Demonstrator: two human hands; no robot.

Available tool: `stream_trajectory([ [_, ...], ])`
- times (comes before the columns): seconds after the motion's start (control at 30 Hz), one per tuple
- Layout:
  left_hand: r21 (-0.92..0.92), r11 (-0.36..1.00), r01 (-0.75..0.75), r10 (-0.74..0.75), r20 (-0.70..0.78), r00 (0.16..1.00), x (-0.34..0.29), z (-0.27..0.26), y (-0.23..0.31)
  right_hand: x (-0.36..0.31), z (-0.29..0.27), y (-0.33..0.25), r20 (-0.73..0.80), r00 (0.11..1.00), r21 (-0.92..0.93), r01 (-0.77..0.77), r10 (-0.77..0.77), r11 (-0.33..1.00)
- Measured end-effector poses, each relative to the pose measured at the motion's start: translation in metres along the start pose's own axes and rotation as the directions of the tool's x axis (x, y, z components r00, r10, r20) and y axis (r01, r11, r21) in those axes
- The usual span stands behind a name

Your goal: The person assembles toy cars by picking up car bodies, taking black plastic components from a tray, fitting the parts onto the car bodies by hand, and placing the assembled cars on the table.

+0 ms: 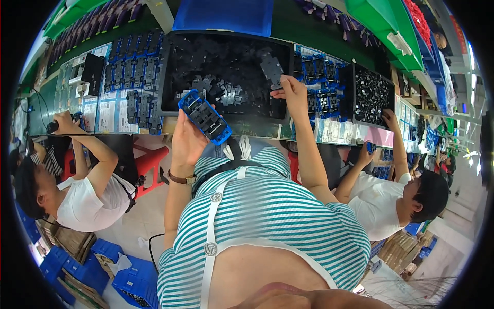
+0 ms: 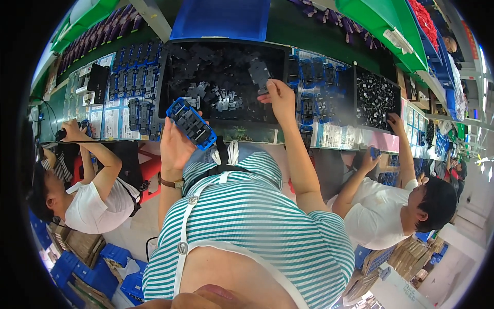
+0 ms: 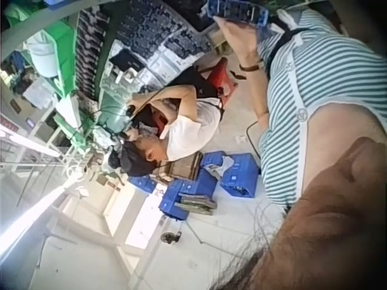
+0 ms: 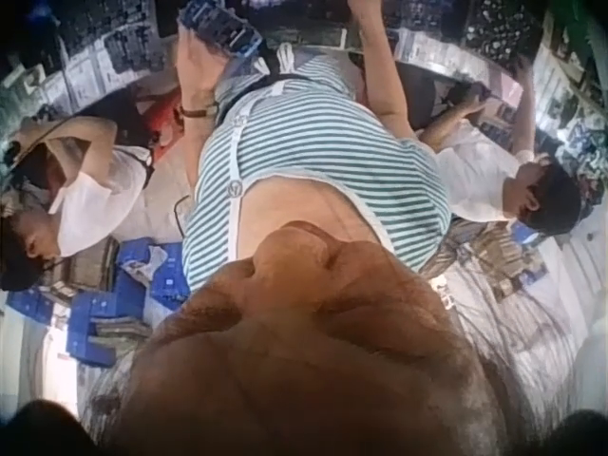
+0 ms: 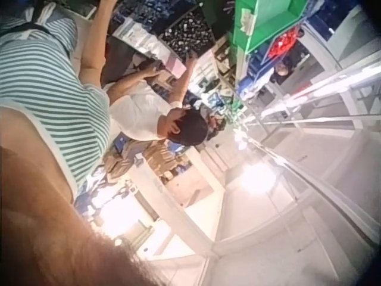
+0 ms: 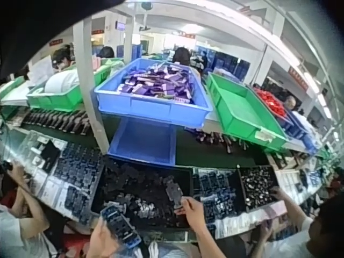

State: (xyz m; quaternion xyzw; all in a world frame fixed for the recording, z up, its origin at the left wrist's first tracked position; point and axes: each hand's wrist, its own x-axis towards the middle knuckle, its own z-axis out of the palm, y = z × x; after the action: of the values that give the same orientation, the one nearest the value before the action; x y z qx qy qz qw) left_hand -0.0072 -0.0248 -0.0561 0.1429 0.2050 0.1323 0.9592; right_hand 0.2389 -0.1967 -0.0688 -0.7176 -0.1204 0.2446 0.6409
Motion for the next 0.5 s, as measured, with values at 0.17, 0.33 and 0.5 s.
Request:
stream_trajectory([
  [0.17,-0.003,1.0,0.011,-0.01,0.067,0.998,-0.004,0.032,0.007,-0.035,0.009,-0.022,0.175,0.984,0.076,0.03,-0.043,0.997],
  [0.33,-0.017,1.0,0.022,-0.019,0.149,0.989,-0.007,0.051,0.011,-0.054,0.019,-0.034,0.247,0.966,0.122,0.053,-0.082,0.991],
  [0.5,0.013,1.0,0.015,-0.017,0.165,0.986,-0.003,0.051,0.013,-0.049,0.027,-0.026,0.232,0.965,0.174,0.085,-0.125,0.981],
])
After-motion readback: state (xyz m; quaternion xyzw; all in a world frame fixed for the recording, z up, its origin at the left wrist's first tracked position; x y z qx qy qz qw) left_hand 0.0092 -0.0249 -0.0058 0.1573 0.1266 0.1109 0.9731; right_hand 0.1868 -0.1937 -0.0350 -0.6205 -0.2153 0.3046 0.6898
